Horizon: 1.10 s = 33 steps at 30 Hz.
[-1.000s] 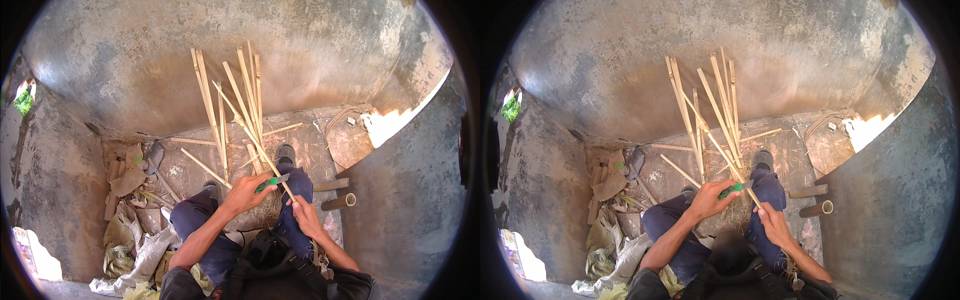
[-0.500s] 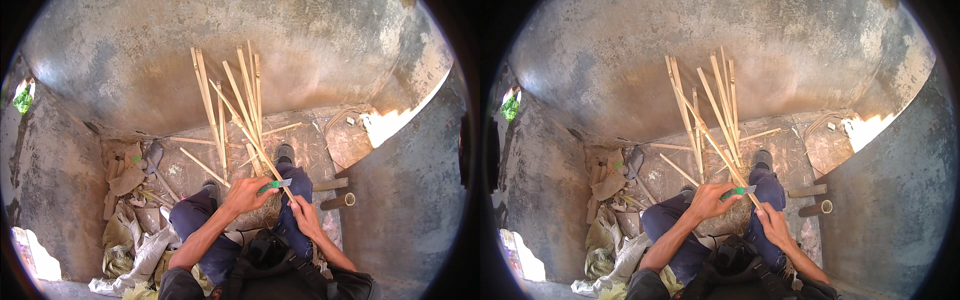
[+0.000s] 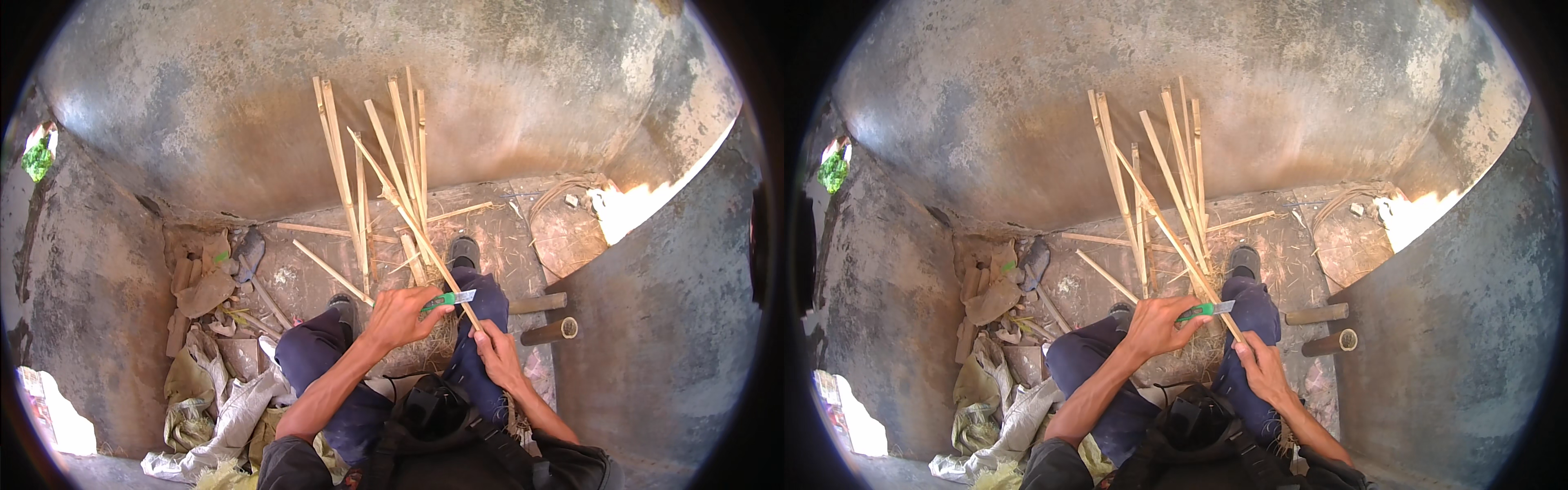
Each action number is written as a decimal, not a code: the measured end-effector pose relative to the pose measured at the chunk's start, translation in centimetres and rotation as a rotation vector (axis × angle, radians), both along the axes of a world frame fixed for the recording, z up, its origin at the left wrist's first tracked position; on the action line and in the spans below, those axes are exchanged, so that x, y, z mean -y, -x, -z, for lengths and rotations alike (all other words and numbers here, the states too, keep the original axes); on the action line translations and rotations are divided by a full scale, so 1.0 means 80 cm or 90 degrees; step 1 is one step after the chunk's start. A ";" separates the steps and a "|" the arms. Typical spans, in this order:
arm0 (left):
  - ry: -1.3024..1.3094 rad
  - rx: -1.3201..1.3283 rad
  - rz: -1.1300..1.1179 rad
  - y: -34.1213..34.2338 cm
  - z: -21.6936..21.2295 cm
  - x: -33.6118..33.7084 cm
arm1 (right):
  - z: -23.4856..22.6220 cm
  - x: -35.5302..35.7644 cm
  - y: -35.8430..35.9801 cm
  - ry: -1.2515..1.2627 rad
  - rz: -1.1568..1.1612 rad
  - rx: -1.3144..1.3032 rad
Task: The person uses a small green knife to shave thin strips from pieces of bamboo while sitting on the floor.
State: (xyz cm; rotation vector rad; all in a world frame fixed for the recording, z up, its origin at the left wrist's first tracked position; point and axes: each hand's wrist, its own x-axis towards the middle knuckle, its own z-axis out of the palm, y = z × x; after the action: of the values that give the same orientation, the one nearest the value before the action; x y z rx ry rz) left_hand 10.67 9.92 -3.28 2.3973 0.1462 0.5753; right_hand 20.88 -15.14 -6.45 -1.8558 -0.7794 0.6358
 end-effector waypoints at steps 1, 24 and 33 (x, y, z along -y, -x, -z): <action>0.002 0.002 -0.001 0.000 0.000 0.000 | 0.000 0.000 0.000 -0.002 0.001 -0.001; 0.016 0.065 -0.082 0.005 -0.010 -0.049 | -0.001 0.006 0.015 -0.004 -0.009 0.011; -0.017 0.035 -0.144 -0.001 -0.024 -0.074 | 0.001 0.009 0.012 0.014 -0.018 0.015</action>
State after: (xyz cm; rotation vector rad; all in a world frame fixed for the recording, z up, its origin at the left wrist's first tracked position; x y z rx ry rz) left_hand 10.74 15.83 -1.38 2.4039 0.3909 0.7496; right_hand 19.95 -15.88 -6.55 -1.8775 -0.8192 0.6438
